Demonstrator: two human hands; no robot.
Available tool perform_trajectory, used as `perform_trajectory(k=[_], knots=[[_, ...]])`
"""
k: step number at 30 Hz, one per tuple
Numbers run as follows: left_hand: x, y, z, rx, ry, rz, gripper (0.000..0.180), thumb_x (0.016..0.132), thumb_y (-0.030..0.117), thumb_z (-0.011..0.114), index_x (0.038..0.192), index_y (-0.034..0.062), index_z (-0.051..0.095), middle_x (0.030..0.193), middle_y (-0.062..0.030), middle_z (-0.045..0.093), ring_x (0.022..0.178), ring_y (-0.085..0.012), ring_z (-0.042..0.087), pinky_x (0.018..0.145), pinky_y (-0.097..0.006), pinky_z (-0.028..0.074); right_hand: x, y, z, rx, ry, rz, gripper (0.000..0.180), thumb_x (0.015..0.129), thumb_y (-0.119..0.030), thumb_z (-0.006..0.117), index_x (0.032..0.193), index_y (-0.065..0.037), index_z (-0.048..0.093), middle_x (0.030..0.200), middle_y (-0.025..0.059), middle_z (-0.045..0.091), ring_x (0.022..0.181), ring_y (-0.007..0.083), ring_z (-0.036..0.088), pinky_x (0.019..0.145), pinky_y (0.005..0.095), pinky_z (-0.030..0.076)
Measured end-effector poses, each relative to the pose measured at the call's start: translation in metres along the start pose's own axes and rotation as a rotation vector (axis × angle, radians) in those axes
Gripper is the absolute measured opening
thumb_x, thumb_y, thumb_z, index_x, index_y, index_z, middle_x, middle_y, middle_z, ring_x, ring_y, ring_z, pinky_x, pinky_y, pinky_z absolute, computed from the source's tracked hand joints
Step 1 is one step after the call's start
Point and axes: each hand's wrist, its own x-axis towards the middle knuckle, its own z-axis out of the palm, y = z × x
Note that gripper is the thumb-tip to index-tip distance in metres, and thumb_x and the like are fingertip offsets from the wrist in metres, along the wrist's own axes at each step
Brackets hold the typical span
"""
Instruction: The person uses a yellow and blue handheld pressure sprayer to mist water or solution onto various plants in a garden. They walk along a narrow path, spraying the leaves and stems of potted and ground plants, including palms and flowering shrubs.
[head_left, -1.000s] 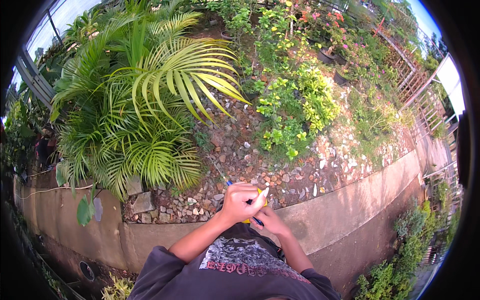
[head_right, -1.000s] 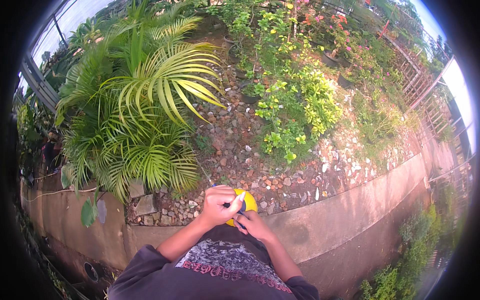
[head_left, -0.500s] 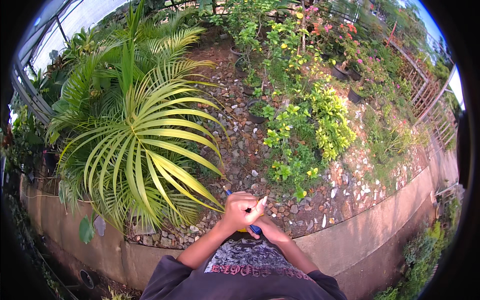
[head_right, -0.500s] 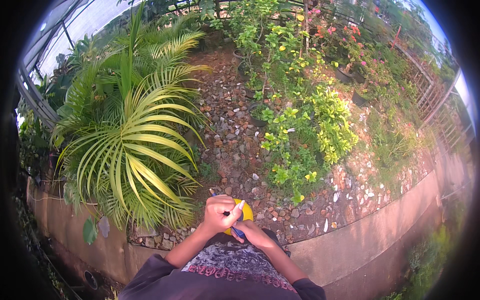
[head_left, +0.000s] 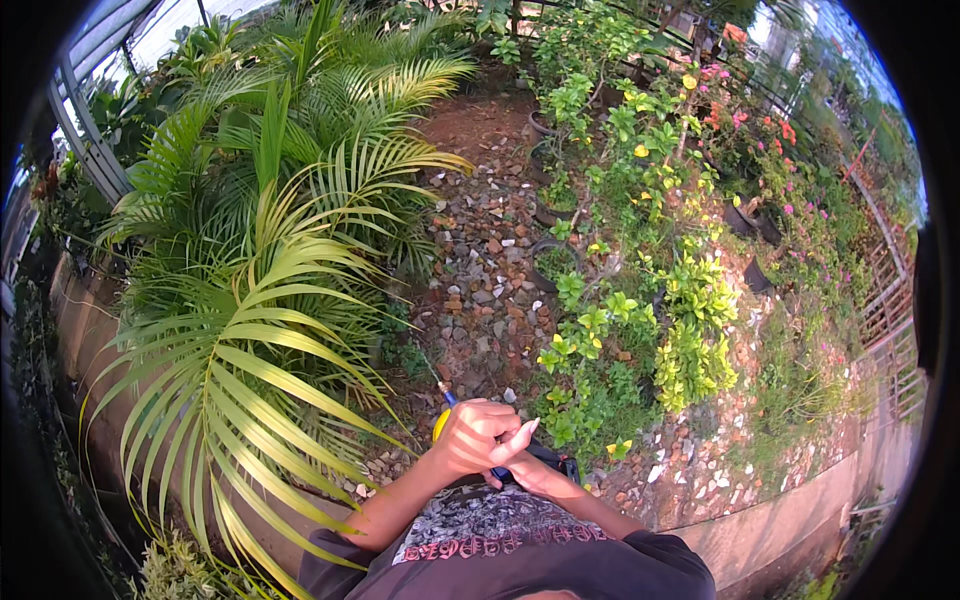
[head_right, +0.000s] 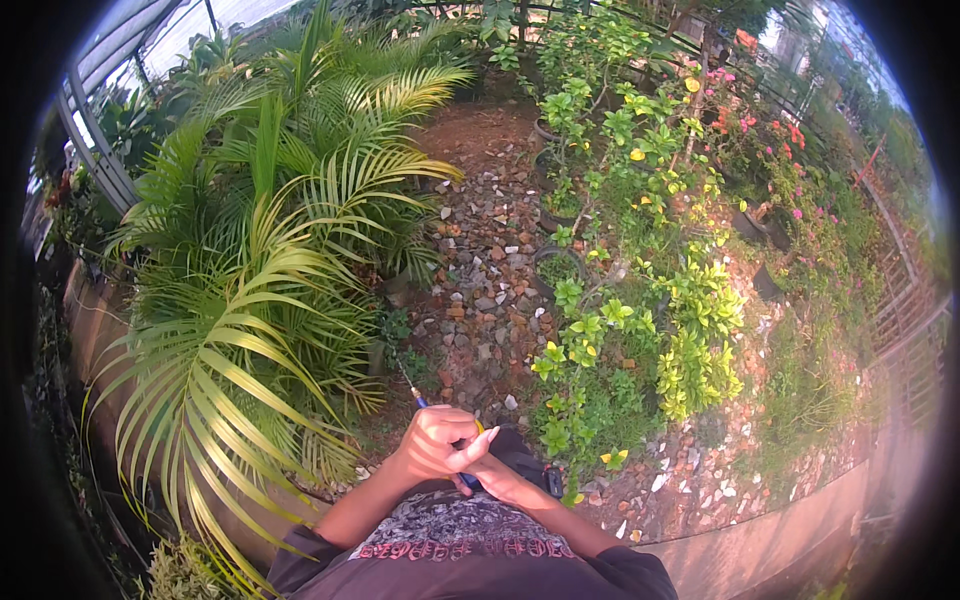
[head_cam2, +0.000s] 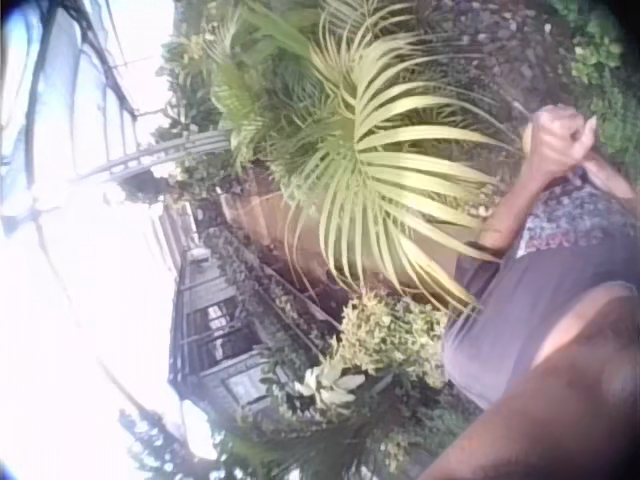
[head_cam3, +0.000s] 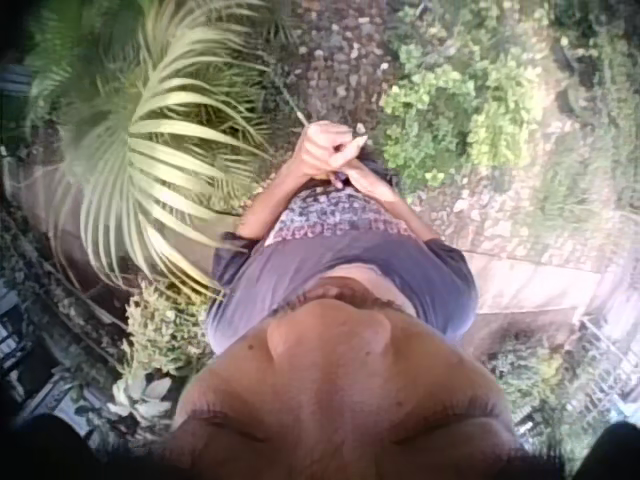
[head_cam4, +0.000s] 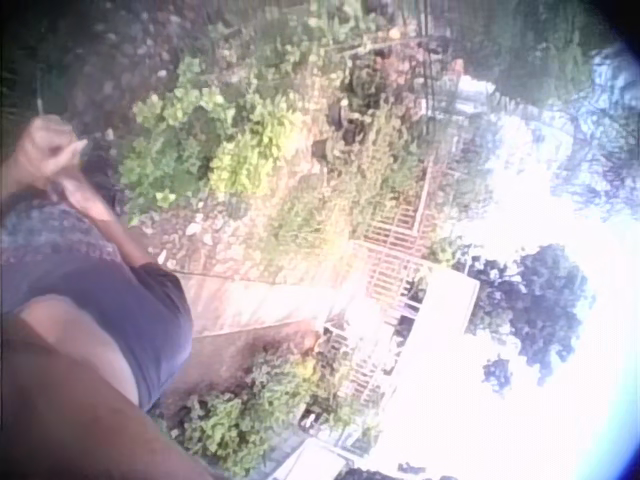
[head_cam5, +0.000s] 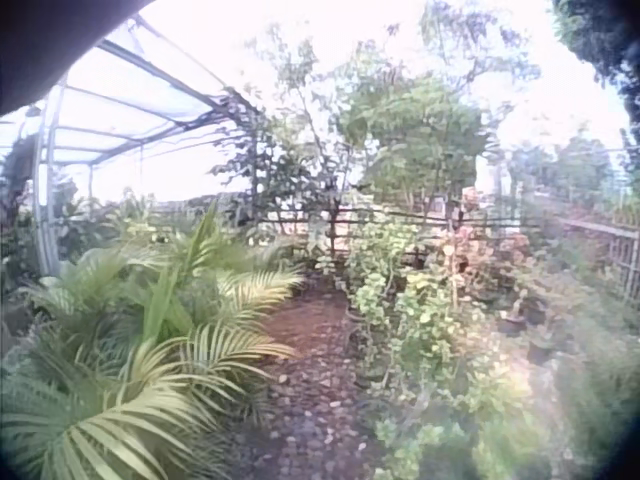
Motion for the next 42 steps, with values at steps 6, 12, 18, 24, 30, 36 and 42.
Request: perform_trajectory(k=[6, 12, 18, 24, 30, 36, 42], knots=[[0.058, -0.017, 0.025, 0.449, 0.155, -0.129, 0.029, 0.077, 0.017, 0.070, 0.056, 0.0073, 0.052, 0.062, -0.0051, 0.048, 0.049, -0.0250, 0.055, 0.049, -0.037, 0.048, 0.016, -0.051, -0.087, -0.117, -0.090, 0.227, 0.041, 0.099, -0.041, 0.044, 0.086, -0.004, 0.057, 0.072, 0.0028, 0.054, 0.064, 0.0120, 0.053, 0.061, 0.0257, 0.041], [0.100, -0.043, 0.053, 0.452, 0.201, -0.023, 0.023, 0.071, 0.011, 0.070, 0.055, 0.0106, 0.054, 0.060, -0.0005, 0.048, 0.047, -0.0197, 0.053, 0.047, -0.034, 0.047, 0.018, -0.068, -0.137, -0.110, -0.100, 0.325, 0.048, 0.100, -0.046, 0.041, 0.083, -0.004, 0.056, 0.070, 0.0023, 0.053, 0.059, 0.0117, 0.051, 0.057, 0.0261, 0.040], [0.131, -0.029, 0.044, 0.406, 0.210, -0.032, 0.023, 0.073, 0.010, 0.071, 0.055, 0.0102, 0.056, 0.059, -0.0004, 0.049, 0.048, -0.0188, 0.054, 0.048, -0.032, 0.046, 0.026, -0.073, -0.159, -0.170, -0.142, 0.289, 0.045, 0.100, -0.044, 0.041, 0.082, -0.005, 0.053, 0.069, 0.0021, 0.052, 0.060, 0.0108, 0.051, 0.058, 0.0262, 0.040], [0.156, 0.000, 0.024, 0.430, 0.171, -0.095, 0.028, 0.078, 0.015, 0.069, 0.054, 0.0090, 0.056, 0.059, -0.0025, 0.050, 0.049, -0.0200, 0.056, 0.047, -0.034, 0.045, 0.030, -0.078, -0.161, -0.186, -0.134, 0.311, 0.040, 0.100, -0.038, 0.040, 0.081, -0.006, 0.053, 0.069, 0.0020, 0.052, 0.061, 0.0107, 0.051, 0.059, 0.0263, 0.040], [0.168, -0.012, 0.048, 0.617, -0.011, -0.350, 0.029, 0.084, 0.031, 0.061, 0.065, 0.0089, 0.063, 0.064, -0.0049, 0.055, 0.058, -0.0245, 0.062, 0.058, -0.041, 0.049, 0.026, -0.081, -0.162, -0.180, -0.042, 0.306, 0.036, 0.099, -0.034, 0.040, 0.080, -0.006, 0.052, 0.068, 0.0020, 0.052, 0.062, 0.0107, 0.051, 0.060, 0.0265, 0.041], [0.130, -0.065, 0.091, 0.622, 0.179, -0.273, 0.027, 0.081, 0.029, 0.066, 0.062, 0.0109, 0.060, 0.065, -0.0030, 0.051, 0.060, -0.0228, 0.058, 0.059, -0.037, 0.043, 0.019, -0.069, -0.175, -0.132, -0.028, 0.309, 0.033, 0.098, -0.030, 0.039, 0.080, -0.006, 0.053, 0.067, 0.0020, 0.052, 0.062, 0.0111, 0.052, 0.060, 0.0269, 0.041], [0.122, -0.077, 0.065, 0.459, 0.103, -0.190, 0.027, 0.081, 0.020, 0.064, 0.058, 0.0091, 0.058, 0.059, -0.0047, 0.050, 0.051, -0.0253, 0.057, 0.051, -0.037, 0.048, 0.039, -0.067, -0.167, -0.134, -0.042, 0.355, 0.038, 0.099, -0.035, 0.040, 0.079, -0.006, 0.053, 0.067, 0.0018, 0.052, 0.062, 0.0117, 0.053, 0.061, 0.0267, 0.041]])
